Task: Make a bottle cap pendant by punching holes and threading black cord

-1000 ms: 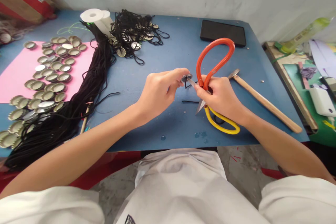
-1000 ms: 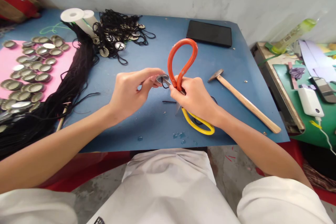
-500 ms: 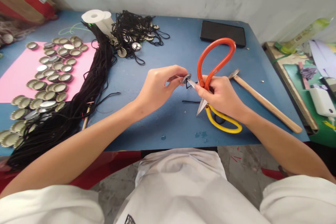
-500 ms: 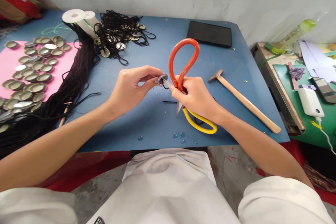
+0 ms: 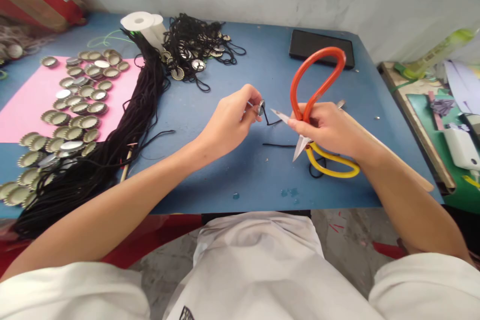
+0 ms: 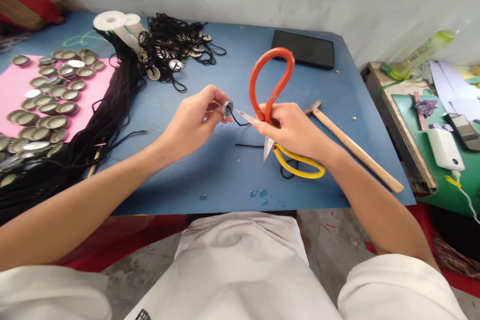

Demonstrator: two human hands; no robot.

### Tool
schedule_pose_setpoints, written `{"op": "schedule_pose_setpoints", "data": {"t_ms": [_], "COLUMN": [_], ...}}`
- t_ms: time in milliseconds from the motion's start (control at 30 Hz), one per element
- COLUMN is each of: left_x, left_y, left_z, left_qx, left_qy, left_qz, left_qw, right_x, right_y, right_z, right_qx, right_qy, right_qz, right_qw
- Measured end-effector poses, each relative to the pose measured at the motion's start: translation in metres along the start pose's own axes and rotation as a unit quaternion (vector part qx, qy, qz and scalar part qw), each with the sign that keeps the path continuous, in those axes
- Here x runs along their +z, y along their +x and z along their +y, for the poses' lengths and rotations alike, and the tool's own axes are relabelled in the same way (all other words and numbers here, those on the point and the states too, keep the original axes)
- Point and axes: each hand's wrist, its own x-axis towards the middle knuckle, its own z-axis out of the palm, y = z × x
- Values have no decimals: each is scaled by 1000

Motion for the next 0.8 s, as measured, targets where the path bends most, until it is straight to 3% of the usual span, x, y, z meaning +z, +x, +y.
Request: {"op": "schedule_pose_setpoints", "data": {"t_ms": [200, 300, 467, 633, 733, 800], "left_x": [-1, -1, -2, -1, 0, 0], "left_y": [-1, -1, -2, -3, -3, -3], "left_z": [3, 5, 7, 7, 6, 5], "left_qx": [3, 15, 27, 39, 39, 44], "left_qy": [43, 65, 77, 85, 92, 98], "left_qz": [-20, -23, -29, -34, -34, -35], "left_qw": [999, 997, 996, 995, 994, 994], "right_x": [-43, -56, -59, -58, -57, -55], "right_y": [1, 2, 4, 2, -3, -6], "right_z": [16, 25, 31, 20, 7, -1], "right_qx": [138, 174, 222, 230, 243, 225], "right_qy": [-61, -155, -278, -384, -466, -503], "right_qz": [13, 37, 17, -1, 33, 89], "right_qw": [988, 972, 934, 894, 850, 829]}}
